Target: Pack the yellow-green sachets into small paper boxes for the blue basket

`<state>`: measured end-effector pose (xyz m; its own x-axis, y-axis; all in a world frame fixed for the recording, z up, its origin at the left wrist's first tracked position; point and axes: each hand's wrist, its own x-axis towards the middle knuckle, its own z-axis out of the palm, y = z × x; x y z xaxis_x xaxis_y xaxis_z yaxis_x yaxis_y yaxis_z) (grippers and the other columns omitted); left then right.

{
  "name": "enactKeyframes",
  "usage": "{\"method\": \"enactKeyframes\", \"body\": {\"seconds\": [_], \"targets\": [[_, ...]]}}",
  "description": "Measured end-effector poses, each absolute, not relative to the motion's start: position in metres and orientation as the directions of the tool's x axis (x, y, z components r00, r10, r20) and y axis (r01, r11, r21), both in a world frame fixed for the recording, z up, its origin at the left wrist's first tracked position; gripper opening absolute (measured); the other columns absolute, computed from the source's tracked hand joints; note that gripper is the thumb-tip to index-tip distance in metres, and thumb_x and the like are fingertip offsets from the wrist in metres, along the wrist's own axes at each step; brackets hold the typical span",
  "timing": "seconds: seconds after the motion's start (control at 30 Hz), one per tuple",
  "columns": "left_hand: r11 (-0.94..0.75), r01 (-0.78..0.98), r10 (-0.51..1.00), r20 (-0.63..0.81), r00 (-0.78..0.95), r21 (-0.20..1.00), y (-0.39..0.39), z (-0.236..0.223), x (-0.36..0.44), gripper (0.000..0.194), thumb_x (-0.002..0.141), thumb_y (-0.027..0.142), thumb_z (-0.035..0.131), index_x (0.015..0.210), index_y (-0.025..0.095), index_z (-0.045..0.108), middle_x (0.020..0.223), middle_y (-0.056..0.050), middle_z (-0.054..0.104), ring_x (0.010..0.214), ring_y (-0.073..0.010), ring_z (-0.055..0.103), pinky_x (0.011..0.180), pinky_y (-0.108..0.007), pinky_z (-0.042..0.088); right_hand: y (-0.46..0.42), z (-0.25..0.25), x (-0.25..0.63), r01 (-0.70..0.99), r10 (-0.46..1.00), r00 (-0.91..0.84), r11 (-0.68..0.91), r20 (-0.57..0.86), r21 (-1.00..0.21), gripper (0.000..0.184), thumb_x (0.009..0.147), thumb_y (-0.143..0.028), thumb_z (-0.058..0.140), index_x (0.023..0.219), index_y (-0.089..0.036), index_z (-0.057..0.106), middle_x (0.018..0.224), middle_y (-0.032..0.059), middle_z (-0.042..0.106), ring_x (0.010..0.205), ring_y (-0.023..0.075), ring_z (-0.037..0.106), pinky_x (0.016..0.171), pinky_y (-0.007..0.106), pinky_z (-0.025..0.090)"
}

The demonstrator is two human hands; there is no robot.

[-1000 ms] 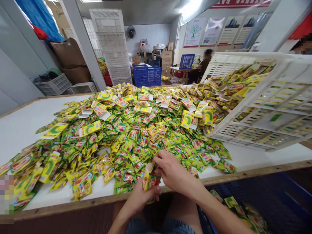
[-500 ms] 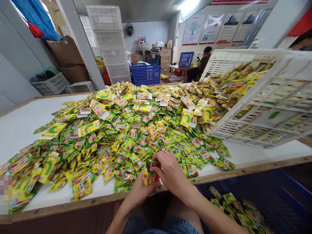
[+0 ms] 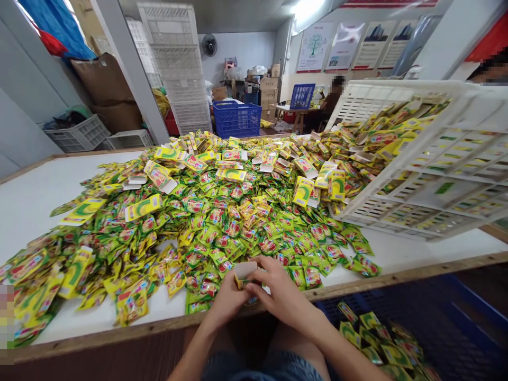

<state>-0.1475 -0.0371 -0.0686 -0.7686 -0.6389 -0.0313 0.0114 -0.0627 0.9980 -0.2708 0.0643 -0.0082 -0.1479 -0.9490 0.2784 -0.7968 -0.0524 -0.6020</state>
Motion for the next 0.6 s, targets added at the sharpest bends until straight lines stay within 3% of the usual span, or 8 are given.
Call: {"method": "enactKeyframes", "body": {"seconds": [0.23,0.33,0.43,0.5,0.6], "targets": [[0.034,0.015,-0.676,0.034,-0.736,0.999,-0.030,-0.049,-0.147,0.030,0.069,0.026,0.074,0.095,0.016,0.063,0.096,-0.007,0.066,0.090,-0.0226,0.060,0.079,-0.029,0.046,0.075,-0.040,-0.267,-0.729,-0.839,-0.319,-0.080,0.441,-0.679,0.023,0.089,-0.017,0.049,0.111,-0.021,0.050,0.101,0.0077,0.060,0.094,0.0214,0.056,0.082,0.037,0.047],[-0.010,0.009,-0.670,0.000,-0.742,1.000,-0.024,-0.046,-0.145,0.046,0.069,0.021,0.074,0.112,0.019,0.056,0.095,-0.005,0.065,0.087,-0.0203,0.061,0.075,-0.027,0.047,0.078,-0.054,-0.262,-0.701,-0.770,-0.399,-0.094,0.498,-0.707,0.021,0.089,-0.020,0.050,0.110,-0.021,0.049,0.099,0.0073,0.061,0.093,0.0201,0.058,0.081,0.034,0.049],[-0.034,0.046,-0.722,0.008,-0.692,0.998,-0.018,-0.056,-0.139,0.063,0.077,0.024,0.068,0.130,0.024,0.036,0.099,-0.004,0.064,0.087,-0.0188,0.062,0.077,-0.029,0.048,0.081,-0.059,-0.261,-0.673,-0.736,-0.441,-0.108,0.514,-0.732,0.019,0.088,-0.021,0.051,0.107,-0.021,0.050,0.097,0.0064,0.061,0.092,0.0186,0.060,0.080,0.031,0.051],[0.045,0.093,-0.764,0.094,-0.638,0.995,-0.016,-0.068,-0.133,0.054,0.081,0.027,0.064,0.127,0.024,0.038,0.109,-0.007,0.061,0.097,-0.0204,0.061,0.084,-0.032,0.048,0.082,-0.058,-0.262,-0.651,-0.726,-0.469,-0.100,0.503,-0.752,0.018,0.088,-0.021,0.052,0.106,-0.021,0.050,0.094,0.0062,0.061,0.089,0.0181,0.061,0.077,0.029,0.052],[0.217,0.069,-0.758,0.213,-0.616,0.974,-0.018,-0.081,-0.124,0.029,0.084,0.026,0.059,0.112,0.021,0.053,0.113,-0.009,0.058,0.104,-0.0218,0.058,0.088,-0.033,0.047,0.083,-0.055,-0.263,-0.641,-0.729,-0.476,-0.095,0.492,-0.761,0.016,0.088,-0.022,0.053,0.103,-0.020,0.053,0.093,0.0063,0.062,0.087,0.0182,0.061,0.075,0.029,0.052]]}}
